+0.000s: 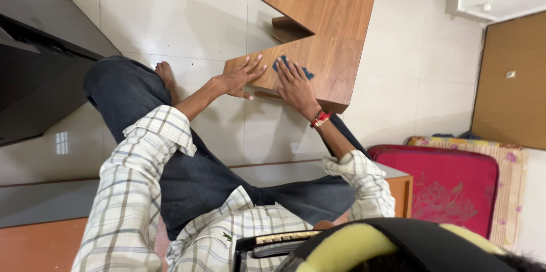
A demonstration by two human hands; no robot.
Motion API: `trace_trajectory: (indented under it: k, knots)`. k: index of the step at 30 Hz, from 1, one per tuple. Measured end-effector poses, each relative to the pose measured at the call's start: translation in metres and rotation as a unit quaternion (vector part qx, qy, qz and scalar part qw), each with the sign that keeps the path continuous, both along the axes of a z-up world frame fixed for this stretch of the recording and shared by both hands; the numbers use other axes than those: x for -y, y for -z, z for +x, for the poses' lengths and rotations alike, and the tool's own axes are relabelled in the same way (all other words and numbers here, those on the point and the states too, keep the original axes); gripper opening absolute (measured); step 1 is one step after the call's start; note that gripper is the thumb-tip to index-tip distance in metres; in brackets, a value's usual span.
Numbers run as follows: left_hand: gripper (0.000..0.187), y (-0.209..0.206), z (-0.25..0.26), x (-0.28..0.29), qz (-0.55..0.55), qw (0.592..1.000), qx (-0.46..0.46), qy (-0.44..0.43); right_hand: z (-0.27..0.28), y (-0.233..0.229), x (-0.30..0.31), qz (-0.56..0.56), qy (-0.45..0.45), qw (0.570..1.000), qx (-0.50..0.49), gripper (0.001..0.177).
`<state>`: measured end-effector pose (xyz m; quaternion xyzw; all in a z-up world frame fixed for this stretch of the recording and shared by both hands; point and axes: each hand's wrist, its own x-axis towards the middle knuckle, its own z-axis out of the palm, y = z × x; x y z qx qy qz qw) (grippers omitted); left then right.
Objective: The person is cleaning a wooden stool using a blue sponge, wiping the top surface and then tilting the stool to wipe the interior sides and corners.
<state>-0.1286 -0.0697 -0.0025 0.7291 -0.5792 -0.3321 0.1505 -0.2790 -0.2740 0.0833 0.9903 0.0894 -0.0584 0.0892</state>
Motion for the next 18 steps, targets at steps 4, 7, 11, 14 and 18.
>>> trace_trajectory:
  k: [4, 7, 11, 14, 18]
  knots:
    - [0.112, 0.016, 0.011, -0.002, -0.104, 0.994, 0.016, 0.016, 0.003, -0.024, 0.026, 0.07, 0.038, 0.997, -0.003, 0.069]
    - [0.102, 0.007, 0.011, -0.002, -0.076, 0.997, 0.007, -0.008, 0.019, -0.021, 0.018, 0.065, 0.077, 0.995, 0.002, 0.074]
    - [0.113, -0.016, 0.026, -0.02, -0.115, 0.993, -0.001, -0.023, 0.029, 0.006, -0.034, -0.004, 0.004, 1.0, -0.003, 0.077]
    - [0.107, -0.016, 0.025, -0.032, -0.166, 0.983, -0.039, -0.069, 0.004, -0.002, -0.04, 0.086, 0.004, 0.996, -0.024, 0.077]
    - [0.104, 0.0, 0.029, -0.039, -0.168, 0.973, -0.045, -0.153, -0.002, -0.009, -0.03, 0.077, -0.003, 0.996, -0.045, 0.078]
